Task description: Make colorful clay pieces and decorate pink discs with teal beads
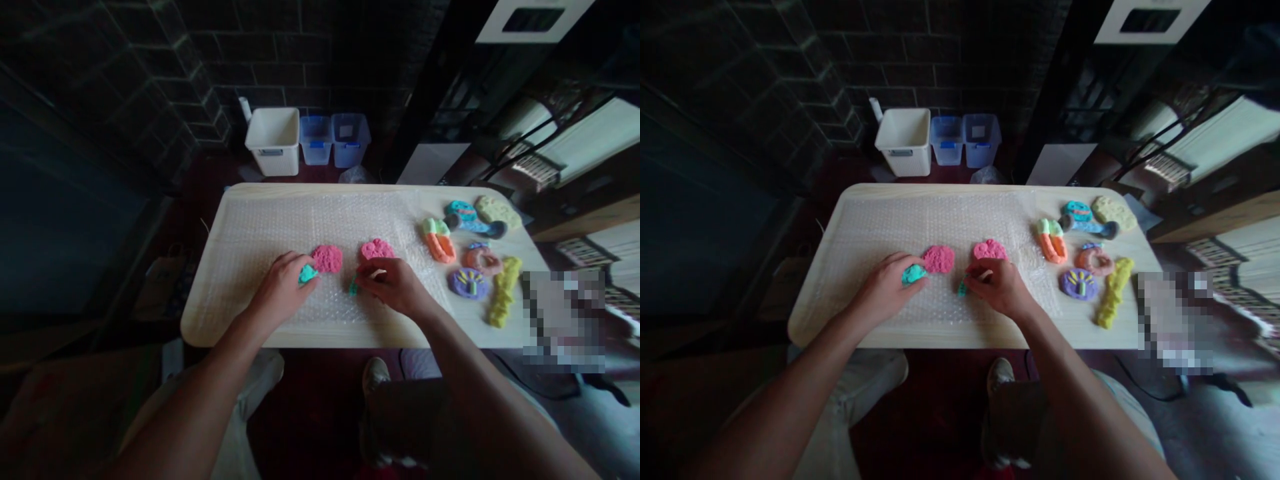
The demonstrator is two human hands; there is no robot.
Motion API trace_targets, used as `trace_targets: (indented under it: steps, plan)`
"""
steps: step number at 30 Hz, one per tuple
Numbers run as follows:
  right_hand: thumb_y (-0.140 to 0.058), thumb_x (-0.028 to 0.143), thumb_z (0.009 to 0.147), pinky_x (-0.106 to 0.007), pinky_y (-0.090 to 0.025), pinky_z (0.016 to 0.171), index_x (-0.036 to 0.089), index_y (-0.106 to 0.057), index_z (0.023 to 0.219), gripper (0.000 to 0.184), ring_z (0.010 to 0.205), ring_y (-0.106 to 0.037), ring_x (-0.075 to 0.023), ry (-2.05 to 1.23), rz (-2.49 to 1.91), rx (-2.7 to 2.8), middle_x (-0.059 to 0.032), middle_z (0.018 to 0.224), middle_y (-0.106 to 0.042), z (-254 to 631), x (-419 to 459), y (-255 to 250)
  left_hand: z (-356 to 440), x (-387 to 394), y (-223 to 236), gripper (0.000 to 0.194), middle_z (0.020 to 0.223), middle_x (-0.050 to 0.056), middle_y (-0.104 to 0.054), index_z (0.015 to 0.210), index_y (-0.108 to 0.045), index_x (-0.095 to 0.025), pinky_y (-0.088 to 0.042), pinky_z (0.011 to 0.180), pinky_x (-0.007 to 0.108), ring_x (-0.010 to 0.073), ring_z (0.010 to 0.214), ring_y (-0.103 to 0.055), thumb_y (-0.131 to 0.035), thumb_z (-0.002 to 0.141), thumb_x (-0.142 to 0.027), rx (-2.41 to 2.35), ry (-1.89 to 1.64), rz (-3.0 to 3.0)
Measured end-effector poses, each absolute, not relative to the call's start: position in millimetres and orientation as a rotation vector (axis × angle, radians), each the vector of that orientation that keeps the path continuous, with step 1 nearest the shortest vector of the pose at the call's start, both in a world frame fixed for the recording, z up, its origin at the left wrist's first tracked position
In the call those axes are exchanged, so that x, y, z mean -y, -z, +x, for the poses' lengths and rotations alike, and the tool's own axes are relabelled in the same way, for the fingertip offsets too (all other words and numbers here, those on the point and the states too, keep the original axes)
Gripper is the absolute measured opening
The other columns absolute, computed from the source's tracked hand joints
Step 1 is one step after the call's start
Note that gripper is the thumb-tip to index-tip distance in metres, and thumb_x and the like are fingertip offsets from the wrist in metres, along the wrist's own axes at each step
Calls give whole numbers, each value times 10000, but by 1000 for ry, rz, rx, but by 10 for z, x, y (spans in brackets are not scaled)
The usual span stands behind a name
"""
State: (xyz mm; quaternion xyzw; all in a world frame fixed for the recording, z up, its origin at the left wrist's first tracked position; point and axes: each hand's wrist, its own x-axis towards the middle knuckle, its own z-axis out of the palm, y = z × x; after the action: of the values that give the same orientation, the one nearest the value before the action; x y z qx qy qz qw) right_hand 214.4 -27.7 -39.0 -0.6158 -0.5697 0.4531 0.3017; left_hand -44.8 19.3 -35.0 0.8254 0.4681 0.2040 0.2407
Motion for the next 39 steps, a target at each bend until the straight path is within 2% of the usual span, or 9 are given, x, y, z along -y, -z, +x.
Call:
trace_targets:
  steps: [3,5,7,10,14,18,24,33,39]
  plan:
    - [-724,383,882,-251,-448,475,124,-763,1013,293,553,-610,-127,-1092,-1612,1485,-68,788,-728,2176,314,342,-457,-136,241,113,1009,65,-717,1035,-700,-200,-500,875,372,245,963,-671,-654,957,-268,-1231,-654,2187]
    - [-703,402,921,-246,-455,477,125,-755,999,292,540,-595,-113,-1114,-1544,1421,-59,774,-718,2179,345,287,-453,-68,179,188,989,60,-720,1028,-702,-201,-498,856,351,224,944,-671,-565,1018,-328,-1160,-694,2091]
    - [-696,413,941,-243,-483,487,123,-749,1010,303,553,-603,-113,-1199,-1434,1349,-56,785,-716,2153,380,221,-430,5,136,288,889,41,-693,992,-700,-196,-504,756,312,191,827,-657,-495,1052,-391,-1090,-688,1912]
    - [-743,398,922,-255,-550,550,135,-762,1144,345,667,-665,-143,-1291,-1280,1355,-85,936,-754,2056,438,117,-359,92,94,384,768,13,-622,971,-689,-182,-446,547,246,139,626,-579,-484,1044,-498,-1017,-644,1558]
    - [-760,373,924,-281,-593,653,197,-775,1232,355,830,-704,-180,-1282,-1154,1489,-108,1153,-757,1888,514,-24,-217,150,35,520,695,8,-617,1027,-653,-183,-362,414,209,115,488,-522,-418,1020,-646,-955,-645,1214]
    - [-754,362,939,-322,-607,743,207,-772,1255,353,893,-718,-212,-1192,-1111,1607,-111,1107,-768,1789,573,-146,-114,175,-14,567,680,-6,-598,1084,-605,-207,-344,366,191,121,469,-539,-369,1001,-716,-905,-733,1151]
    - [-742,310,926,-321,-588,689,166,-829,1091,236,736,-716,-192,-1149,-1235,1662,-87,925,-811,1716,668,-388,-97,191,-103,477,740,-2,-595,1000,-625,-205,-464,425,200,122,531,-598,-444,1010,-647,-952,-794,1331]
    - [-730,267,828,-289,-503,553,164,-813,914,158,609,-639,-154,-848,-1432,1721,-51,760,-760,1380,659,-543,-286,160,-256,476,605,-16,-545,829,-613,-192,-371,397,197,99,430,-525,-428,1013,-590,-846,-810,1310]
    - [-661,228,793,-270,-374,503,165,-709,765,85,542,-495,-105,-735,-1513,1933,-3,636,-655,1166,535,-666,-501,127,-363,98,524,-30,-542,865,-568,-204,-268,363,188,108,400,-473,-561,830,-296,-712,-732,1171]
